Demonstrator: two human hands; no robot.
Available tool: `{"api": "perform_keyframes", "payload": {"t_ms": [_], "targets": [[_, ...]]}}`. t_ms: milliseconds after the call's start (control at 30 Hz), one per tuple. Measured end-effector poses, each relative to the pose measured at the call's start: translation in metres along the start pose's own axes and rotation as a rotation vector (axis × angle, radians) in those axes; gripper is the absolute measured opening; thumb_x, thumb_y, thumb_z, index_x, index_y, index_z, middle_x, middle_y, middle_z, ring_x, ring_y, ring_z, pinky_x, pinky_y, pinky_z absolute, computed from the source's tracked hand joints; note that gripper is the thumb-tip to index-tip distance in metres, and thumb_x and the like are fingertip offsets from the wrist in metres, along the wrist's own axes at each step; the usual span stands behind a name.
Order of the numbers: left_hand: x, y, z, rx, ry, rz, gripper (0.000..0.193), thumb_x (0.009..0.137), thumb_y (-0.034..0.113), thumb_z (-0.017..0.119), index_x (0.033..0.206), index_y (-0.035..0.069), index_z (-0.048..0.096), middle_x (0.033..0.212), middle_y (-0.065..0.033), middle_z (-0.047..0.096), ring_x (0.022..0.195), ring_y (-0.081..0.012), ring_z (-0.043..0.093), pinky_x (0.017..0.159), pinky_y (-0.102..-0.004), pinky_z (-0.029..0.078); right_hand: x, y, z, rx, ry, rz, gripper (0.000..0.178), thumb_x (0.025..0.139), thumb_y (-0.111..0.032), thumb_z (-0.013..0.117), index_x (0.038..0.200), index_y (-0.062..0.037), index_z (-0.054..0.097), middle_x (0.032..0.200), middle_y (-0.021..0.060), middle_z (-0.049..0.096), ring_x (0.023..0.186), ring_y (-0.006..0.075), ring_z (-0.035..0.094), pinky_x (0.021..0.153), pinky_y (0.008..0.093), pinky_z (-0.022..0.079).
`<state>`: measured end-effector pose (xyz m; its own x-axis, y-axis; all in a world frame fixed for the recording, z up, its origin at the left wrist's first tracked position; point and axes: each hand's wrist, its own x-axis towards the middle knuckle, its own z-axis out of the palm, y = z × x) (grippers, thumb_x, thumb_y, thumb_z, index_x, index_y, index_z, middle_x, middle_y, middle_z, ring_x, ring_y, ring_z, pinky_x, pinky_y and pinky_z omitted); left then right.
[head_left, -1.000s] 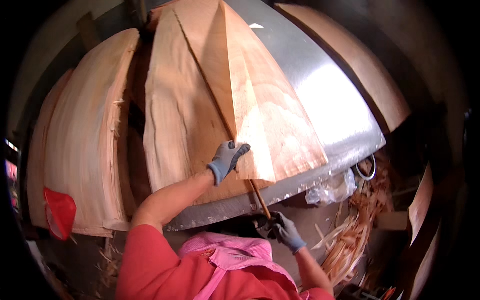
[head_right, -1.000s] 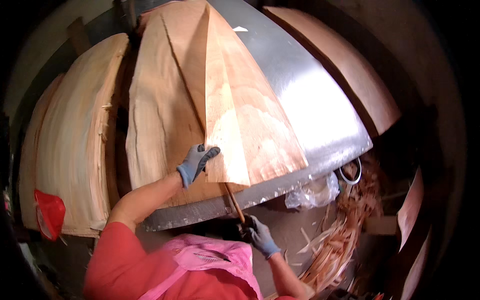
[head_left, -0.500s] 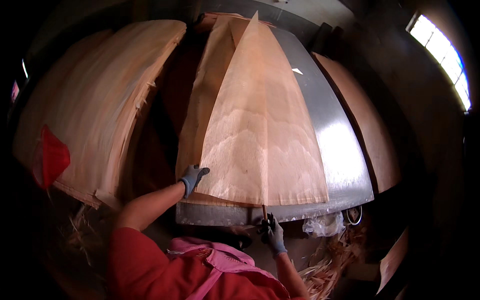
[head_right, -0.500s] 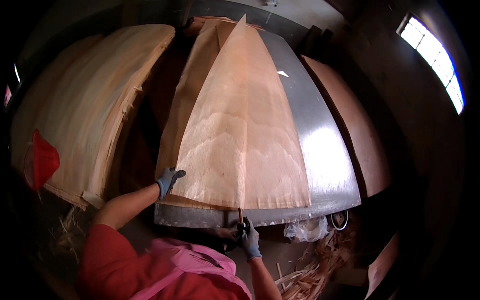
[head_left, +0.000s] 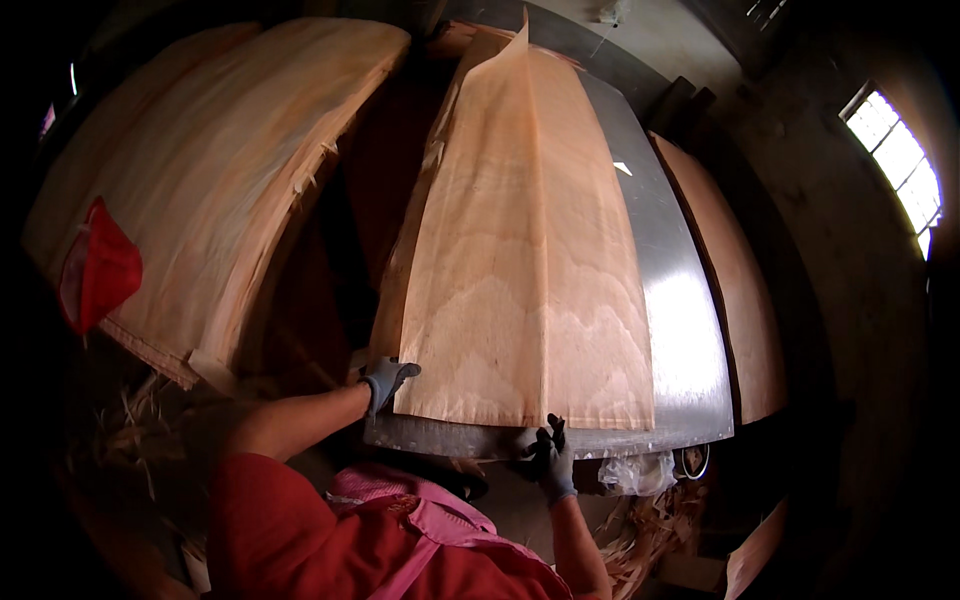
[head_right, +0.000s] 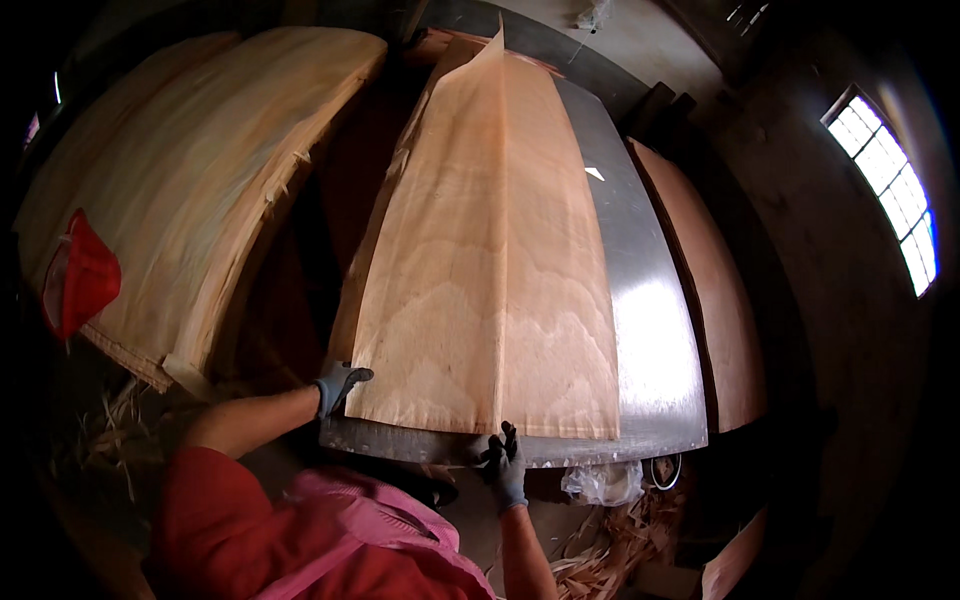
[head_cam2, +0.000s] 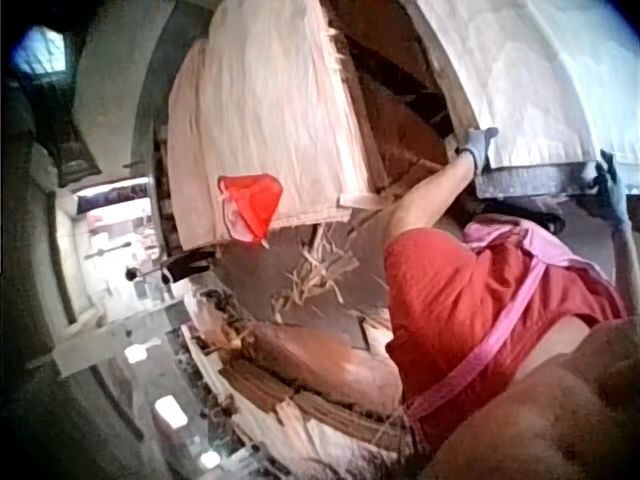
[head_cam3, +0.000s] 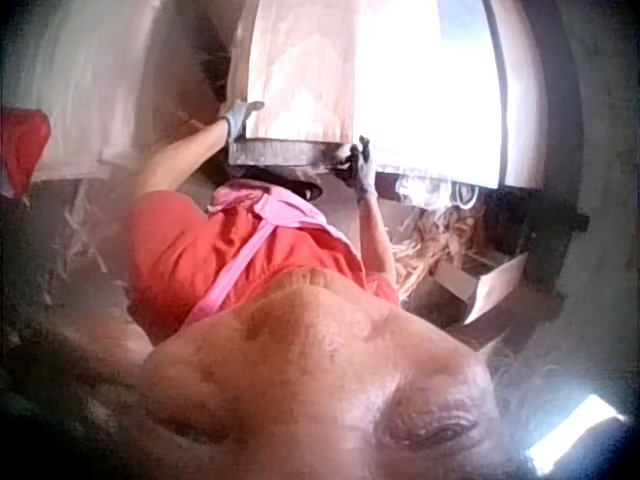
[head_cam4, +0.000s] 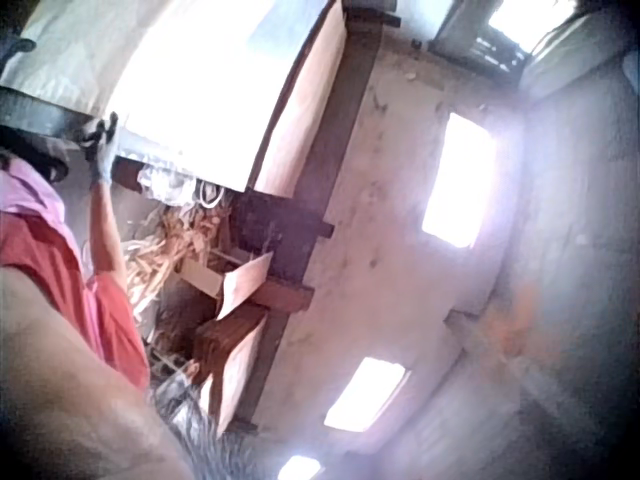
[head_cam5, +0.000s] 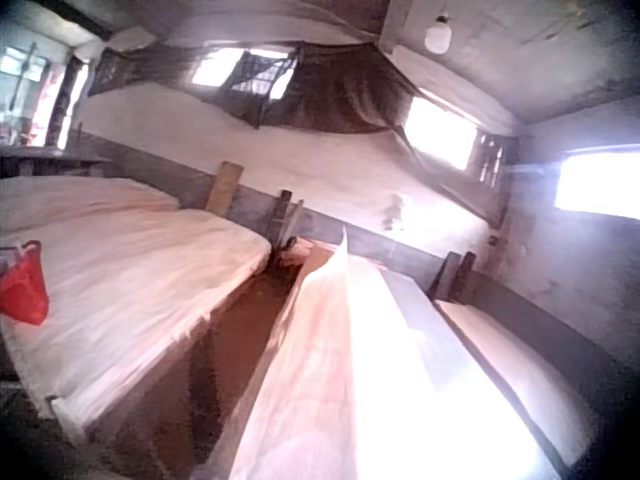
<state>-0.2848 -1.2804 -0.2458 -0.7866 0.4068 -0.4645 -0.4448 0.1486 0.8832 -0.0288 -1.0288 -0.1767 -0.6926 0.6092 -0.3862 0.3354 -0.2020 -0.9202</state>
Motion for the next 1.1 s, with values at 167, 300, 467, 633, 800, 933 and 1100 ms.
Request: {"api": "perform_keyframes", "payload": {"t_ms": [167, 300, 467, 633, 800, 933, 1100], "targets": [[0.004, 0.000, 0.002, -0.064, -0.065, -0.126, 0.045, 0.074, 0.026, 0.081, 0.107, -0.001, 0.066, 0.094, -0.0089, 0.069, 0.080, -0.0193, 0.065, 0.073, -0.0340, 0.052, 0.010, 0.001, -0.019, -0.121, -0.078, -0.045, 0.047, 0.098, -0.020, 0.053, 0.141, -0.0069, 0.039, 0.113, 0.0128, 0.059, 0.057, 0.0129, 0.057, 0.047, 0.0257, 0.045], [0.013, -0.017, -0.004, -0.053, -0.103, -0.189, 0.050, 0.073, 0.026, 0.082, 0.110, -0.003, 0.065, 0.096, -0.0112, 0.069, 0.080, -0.0203, 0.067, 0.074, -0.0351, 0.054, 0.015, -0.019, -0.008, 0.179, -0.103, 0.189, 0.051, 0.095, -0.022, 0.060, 0.141, -0.0141, 0.039, 0.110, 0.0066, 0.055, 0.056, 0.0120, 0.052, 0.044, 0.0254, 0.042], [0.000, -0.018, 0.019, 0.062, -0.147, -0.183, 0.057, 0.074, 0.033, 0.082, 0.112, -0.006, 0.063, 0.100, -0.0128, 0.069, 0.088, -0.0199, 0.066, 0.080, -0.0328, 0.052, 0.008, -0.048, 0.022, 0.195, -0.081, 0.157, 0.058, 0.090, -0.023, 0.066, 0.140, -0.0157, 0.040, 0.066, 0.0001, 0.049, 0.043, 0.0097, 0.043, 0.039, 0.0223, 0.034], [-0.026, 0.021, 0.036, 0.160, -0.309, -0.271, 0.061, 0.072, 0.040, 0.082, 0.109, -0.004, 0.063, 0.100, -0.0126, 0.067, 0.087, -0.0213, 0.065, 0.070, -0.0328, 0.053, 0.005, -0.062, 0.011, 0.143, -0.042, 0.208, 0.073, 0.088, -0.021, 0.067, 0.148, -0.0146, 0.026, 0.064, -0.0001, 0.050, 0.041, 0.0100, 0.042, 0.038, 0.0221, 0.033], [-0.018, -0.002, 0.057, 0.164, -0.352, -0.186, 0.071, 0.070, 0.045, 0.083, 0.117, -0.003, 0.060, 0.109, -0.0170, 0.065, 0.093, -0.0260, 0.064, 0.080, -0.0378, 0.054, 0.017, -0.061, 0.008, 0.107, -0.029, 0.232, 0.073, 0.087, -0.024, 0.069, 0.147, -0.0176, 0.027, 0.064, 0.0020, 0.052, 0.042, 0.0102, 0.045, 0.035, 0.0241, 0.033], [-0.049, -0.015, 0.057, -0.011, -0.397, -0.194, 0.055, 0.081, 0.039, 0.077, 0.119, 0.001, 0.062, 0.104, -0.0120, 0.068, 0.089, -0.0221, 0.066, 0.069, -0.0380, 0.055, 0.009, -0.071, 0.018, 0.004, 0.032, 0.232, 0.032, 0.089, -0.021, 0.068, 0.118, -0.0173, 0.055, 0.059, -0.0031, 0.050, 0.041, 0.0065, 0.044, 0.033, 0.0233, 0.033], [-0.089, -0.069, -0.079, -0.444, -0.022, -0.131, 0.024, 0.092, 0.018, 0.065, 0.108, 0.000, 0.063, 0.089, -0.0080, 0.070, 0.071, -0.0137, 0.066, 0.048, -0.0269, 0.051, -0.006, -0.077, 0.035, 0.004, 0.176, 0.078, 0.034, 0.089, -0.005, 0.067, 0.121, -0.0094, 0.057, 0.072, -0.0032, 0.057, 0.051, 0.0046, 0.048, 0.043, 0.0199, 0.038]]}}
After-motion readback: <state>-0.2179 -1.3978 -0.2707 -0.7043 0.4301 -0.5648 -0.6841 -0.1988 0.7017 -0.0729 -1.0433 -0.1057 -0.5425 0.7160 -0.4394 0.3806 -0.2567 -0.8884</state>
